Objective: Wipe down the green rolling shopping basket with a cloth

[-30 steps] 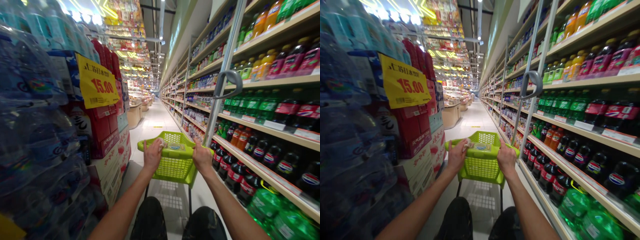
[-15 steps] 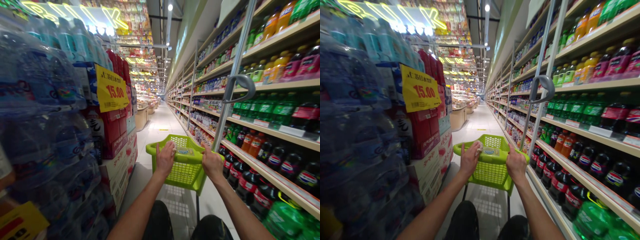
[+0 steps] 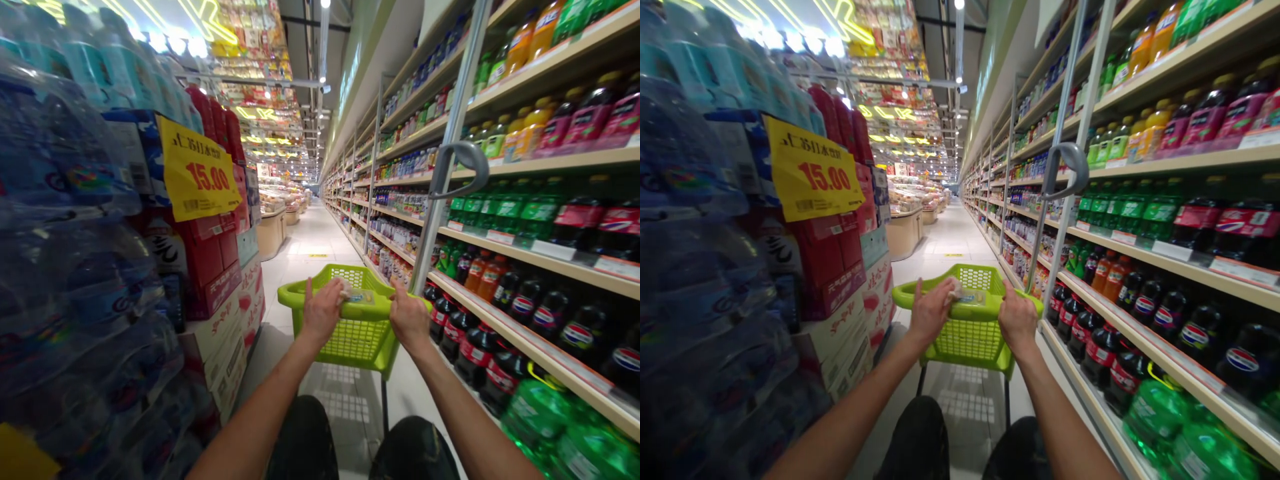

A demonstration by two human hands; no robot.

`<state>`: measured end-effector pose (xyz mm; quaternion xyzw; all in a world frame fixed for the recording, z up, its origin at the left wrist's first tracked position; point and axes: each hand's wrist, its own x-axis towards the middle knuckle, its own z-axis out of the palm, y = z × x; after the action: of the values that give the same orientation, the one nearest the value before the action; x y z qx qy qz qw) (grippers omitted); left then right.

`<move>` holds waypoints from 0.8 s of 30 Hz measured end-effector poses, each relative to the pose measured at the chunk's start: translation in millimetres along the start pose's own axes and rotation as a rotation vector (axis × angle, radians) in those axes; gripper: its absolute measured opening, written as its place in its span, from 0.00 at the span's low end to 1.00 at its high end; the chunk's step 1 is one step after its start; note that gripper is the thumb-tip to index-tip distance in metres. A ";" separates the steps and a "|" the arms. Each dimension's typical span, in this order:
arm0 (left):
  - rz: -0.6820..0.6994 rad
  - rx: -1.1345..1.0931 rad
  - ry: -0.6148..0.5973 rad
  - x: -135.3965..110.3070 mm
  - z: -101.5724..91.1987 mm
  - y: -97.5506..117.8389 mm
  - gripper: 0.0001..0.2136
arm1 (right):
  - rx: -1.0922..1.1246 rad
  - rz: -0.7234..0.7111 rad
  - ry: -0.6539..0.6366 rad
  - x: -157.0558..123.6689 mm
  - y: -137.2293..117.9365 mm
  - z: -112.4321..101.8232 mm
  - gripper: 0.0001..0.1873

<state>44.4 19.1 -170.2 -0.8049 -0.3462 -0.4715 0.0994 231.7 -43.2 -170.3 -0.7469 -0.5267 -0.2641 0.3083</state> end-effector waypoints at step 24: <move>-0.170 0.007 -0.047 5.4 -7.9 0.6 0.12 | 0.048 -0.019 0.005 -1.9 -2.5 -4.2 0.24</move>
<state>41.1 17.3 -161.5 -0.7832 -0.4171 -0.4580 0.0536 228.5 -46.8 -168.3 -0.7336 -0.5391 -0.2564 0.3248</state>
